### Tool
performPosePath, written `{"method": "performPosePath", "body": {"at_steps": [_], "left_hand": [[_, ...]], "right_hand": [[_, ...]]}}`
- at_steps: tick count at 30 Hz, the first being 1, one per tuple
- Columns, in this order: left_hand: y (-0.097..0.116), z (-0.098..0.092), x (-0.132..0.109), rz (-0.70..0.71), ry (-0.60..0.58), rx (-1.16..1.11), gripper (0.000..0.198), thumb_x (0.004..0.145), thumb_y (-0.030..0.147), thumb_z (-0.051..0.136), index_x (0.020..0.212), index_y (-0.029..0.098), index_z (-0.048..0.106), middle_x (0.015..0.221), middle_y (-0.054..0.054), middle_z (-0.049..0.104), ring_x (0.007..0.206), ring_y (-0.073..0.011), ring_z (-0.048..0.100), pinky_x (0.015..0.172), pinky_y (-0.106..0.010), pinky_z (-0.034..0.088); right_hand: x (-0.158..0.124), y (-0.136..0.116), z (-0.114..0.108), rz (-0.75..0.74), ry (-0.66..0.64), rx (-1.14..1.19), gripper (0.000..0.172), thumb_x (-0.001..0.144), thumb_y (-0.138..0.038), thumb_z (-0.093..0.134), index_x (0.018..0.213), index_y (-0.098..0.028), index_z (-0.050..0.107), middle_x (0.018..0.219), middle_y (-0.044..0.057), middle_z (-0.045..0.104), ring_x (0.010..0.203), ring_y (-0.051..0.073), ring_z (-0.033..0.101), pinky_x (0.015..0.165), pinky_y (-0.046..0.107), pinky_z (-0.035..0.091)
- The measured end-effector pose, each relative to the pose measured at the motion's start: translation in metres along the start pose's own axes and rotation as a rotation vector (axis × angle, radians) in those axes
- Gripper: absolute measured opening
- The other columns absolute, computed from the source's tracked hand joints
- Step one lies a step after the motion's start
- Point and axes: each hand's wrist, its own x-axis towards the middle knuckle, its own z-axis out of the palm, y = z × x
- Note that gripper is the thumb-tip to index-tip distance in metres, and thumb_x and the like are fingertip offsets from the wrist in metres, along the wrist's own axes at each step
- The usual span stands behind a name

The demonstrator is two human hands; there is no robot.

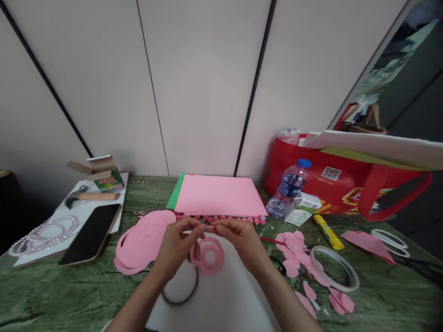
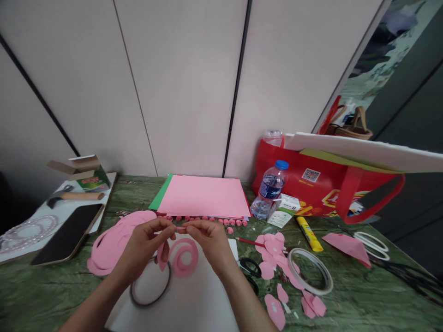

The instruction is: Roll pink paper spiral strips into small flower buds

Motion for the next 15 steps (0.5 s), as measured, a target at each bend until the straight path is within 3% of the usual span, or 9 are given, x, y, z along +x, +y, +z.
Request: {"method": "performPosePath", "body": {"at_steps": [15], "left_hand": [[0.0010, 0.0002, -0.0003, 0.006, -0.009, -0.014, 0.022, 0.074, 0.036, 0.053, 0.064, 0.017, 0.052, 0.031, 0.006, 0.049, 0.026, -0.0094, 0.046, 0.030, -0.016, 0.032]], "right_hand": [[-0.0012, -0.0035, 0.0039, 0.013, 0.071, -0.020, 0.022, 0.062, -0.035, 0.070, 0.073, -0.016, 0.069, 0.075, 0.007, 0.072, 0.076, 0.024, 0.066, 0.074, 0.036, 0.049]]}}
